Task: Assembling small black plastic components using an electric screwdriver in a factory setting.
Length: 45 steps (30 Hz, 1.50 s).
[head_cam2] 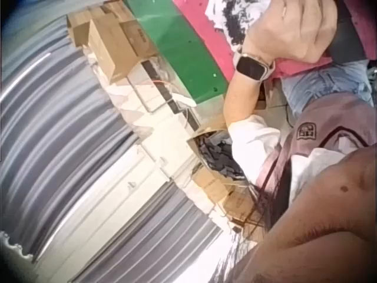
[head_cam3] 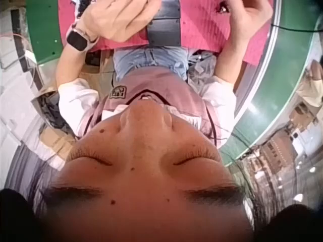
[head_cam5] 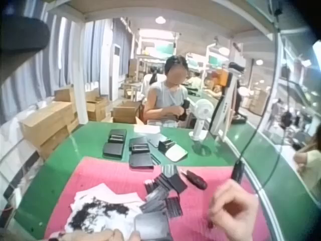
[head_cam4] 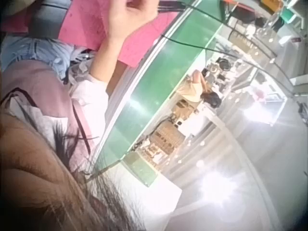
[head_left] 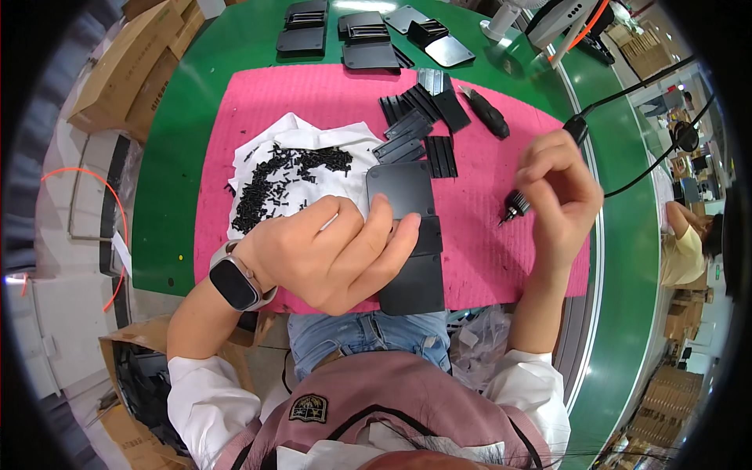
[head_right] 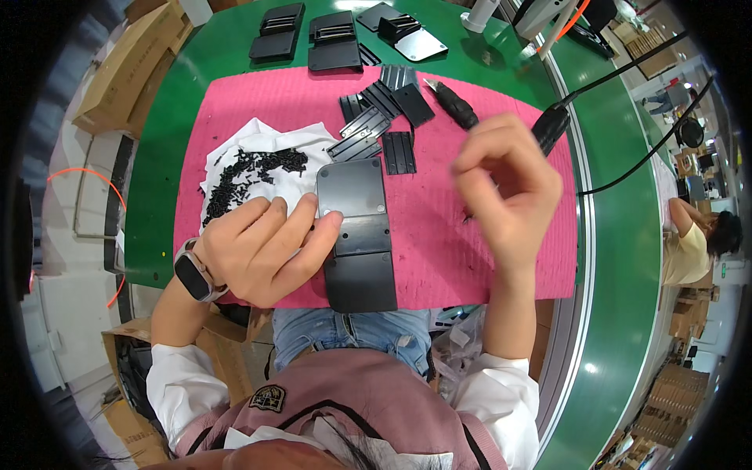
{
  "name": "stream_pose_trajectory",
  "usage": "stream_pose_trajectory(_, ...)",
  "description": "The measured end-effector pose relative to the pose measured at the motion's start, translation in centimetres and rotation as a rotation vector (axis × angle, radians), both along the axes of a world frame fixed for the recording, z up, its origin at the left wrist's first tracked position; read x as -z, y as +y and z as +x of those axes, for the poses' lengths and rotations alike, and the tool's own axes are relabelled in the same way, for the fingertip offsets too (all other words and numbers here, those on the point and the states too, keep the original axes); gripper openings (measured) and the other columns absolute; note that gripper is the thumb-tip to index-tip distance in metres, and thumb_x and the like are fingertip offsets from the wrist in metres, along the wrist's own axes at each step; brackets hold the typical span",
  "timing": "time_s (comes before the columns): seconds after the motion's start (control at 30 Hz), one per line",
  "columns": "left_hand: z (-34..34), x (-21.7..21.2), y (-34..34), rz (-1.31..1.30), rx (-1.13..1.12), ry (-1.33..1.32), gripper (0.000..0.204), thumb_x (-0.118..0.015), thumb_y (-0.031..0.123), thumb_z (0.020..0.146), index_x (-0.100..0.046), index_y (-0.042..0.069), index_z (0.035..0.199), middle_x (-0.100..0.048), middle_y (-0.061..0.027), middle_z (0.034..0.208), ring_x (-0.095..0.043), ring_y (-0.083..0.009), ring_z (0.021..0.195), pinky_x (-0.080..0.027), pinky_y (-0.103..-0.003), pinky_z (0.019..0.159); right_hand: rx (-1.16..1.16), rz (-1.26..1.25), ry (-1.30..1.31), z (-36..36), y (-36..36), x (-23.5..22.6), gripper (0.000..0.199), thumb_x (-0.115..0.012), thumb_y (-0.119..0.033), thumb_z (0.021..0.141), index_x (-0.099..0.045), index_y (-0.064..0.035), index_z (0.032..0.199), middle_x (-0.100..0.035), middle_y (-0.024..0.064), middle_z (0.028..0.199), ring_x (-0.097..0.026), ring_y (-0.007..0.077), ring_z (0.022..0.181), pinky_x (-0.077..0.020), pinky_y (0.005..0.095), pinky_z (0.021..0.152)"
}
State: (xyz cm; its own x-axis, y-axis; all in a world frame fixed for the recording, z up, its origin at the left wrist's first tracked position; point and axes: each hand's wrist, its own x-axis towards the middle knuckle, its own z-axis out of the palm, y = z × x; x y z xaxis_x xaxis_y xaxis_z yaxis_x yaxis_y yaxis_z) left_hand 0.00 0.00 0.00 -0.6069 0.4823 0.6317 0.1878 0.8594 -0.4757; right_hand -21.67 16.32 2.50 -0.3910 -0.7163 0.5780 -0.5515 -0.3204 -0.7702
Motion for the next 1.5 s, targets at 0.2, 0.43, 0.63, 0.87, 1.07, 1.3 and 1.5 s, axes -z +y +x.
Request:
stream_pose_trajectory(0.2,-0.3,0.0,-0.1,-0.014,0.025,0.039,0.027,-0.056,0.012,0.076,-0.064,-0.002,0.098,-0.060,-0.0147,0.080,-0.048,-0.0155,0.055,-0.040,-0.024,0.050,0.585,0.056,0.118,-3.9,1.7,1.0,0.012,-0.061,0.004,0.076,-0.060,0.0001,0.088,-0.054,-0.0006,0.075,-0.052,0.0059,0.067,-0.0428,0.0190,0.059)
stream_pose_trajectory(0.43,-0.7,-0.2,0.4,1.193,0.026,-0.217,0.013,-0.057,-0.002,0.083,-0.062,-0.001,0.095,-0.060,-0.0076,0.069,-0.059,-0.0158,0.052,-0.045,-0.026,0.047,1.083,0.701,0.568,-6.2,1.8,3.5,0.075,-0.067,-0.051,0.075,-0.046,0.0012,0.124,-0.065,0.0193,0.079,-0.063,0.0398,0.069,-0.0493,0.0472,0.061)
stream_pose_trajectory(0.63,-0.7,-0.7,0.2,1.891,0.139,-0.431,0.011,-0.052,0.005,0.091,-0.059,-0.004,0.093,-0.061,-0.0087,0.070,-0.059,-0.0122,0.051,-0.045,-0.021,0.048,0.973,0.675,0.347,-8.7,0.9,4.5,0.081,-0.072,-0.046,0.068,-0.045,0.0086,0.121,-0.064,0.0198,0.073,-0.065,0.0348,0.067,-0.0510,0.0418,0.062)
stream_pose_trajectory(0.87,-1.9,-0.7,0.6,2.080,0.141,-0.537,0.012,-0.054,0.005,0.090,-0.059,-0.004,0.095,-0.063,-0.0095,0.073,-0.058,-0.0119,0.050,-0.046,-0.022,0.049,0.271,0.222,-0.582,-6.6,-1.1,1.1,0.043,-0.060,-0.016,0.074,-0.051,0.0030,0.111,-0.056,0.0073,0.069,-0.057,0.0178,0.055,-0.0482,0.0292,0.052)
stream_pose_trajectory(1.07,-2.7,-1.0,1.9,2.239,0.161,-0.667,0.017,-0.054,0.013,0.093,-0.057,-0.004,0.091,-0.062,-0.0107,0.075,-0.056,-0.0126,0.049,-0.045,-0.022,0.047,-0.484,-0.152,-0.825,-0.1,-0.9,-5.8,0.058,-0.055,-0.013,0.068,-0.044,0.0052,0.122,-0.057,0.0148,0.078,-0.057,0.0233,0.059,-0.0474,0.0344,0.063)
stream_pose_trajectory(1.3,-2.7,-0.1,2.8,2.291,0.241,-0.606,0.019,-0.050,0.015,0.095,-0.057,-0.003,0.093,-0.063,-0.0125,0.075,-0.057,-0.0140,0.049,-0.044,-0.022,0.046,-0.415,-0.536,-0.558,3.2,0.0,-5.3,0.053,-0.054,-0.040,0.086,-0.037,-0.0062,0.124,-0.048,0.0028,0.058,-0.047,0.0147,0.041,-0.0431,0.0320,0.051)
stream_pose_trajectory(1.5,-2.7,0.6,3.2,2.256,0.266,-0.625,0.016,-0.053,0.013,0.094,-0.056,-0.003,0.095,-0.063,-0.0135,0.076,-0.055,-0.0144,0.049,-0.044,-0.023,0.045,-0.437,-0.614,-0.700,2.9,-0.6,-3.5,0.040,-0.056,-0.036,0.085,-0.040,-0.0073,0.109,-0.046,0.0061,0.057,-0.044,0.0165,0.040,-0.0400,0.0323,0.048)
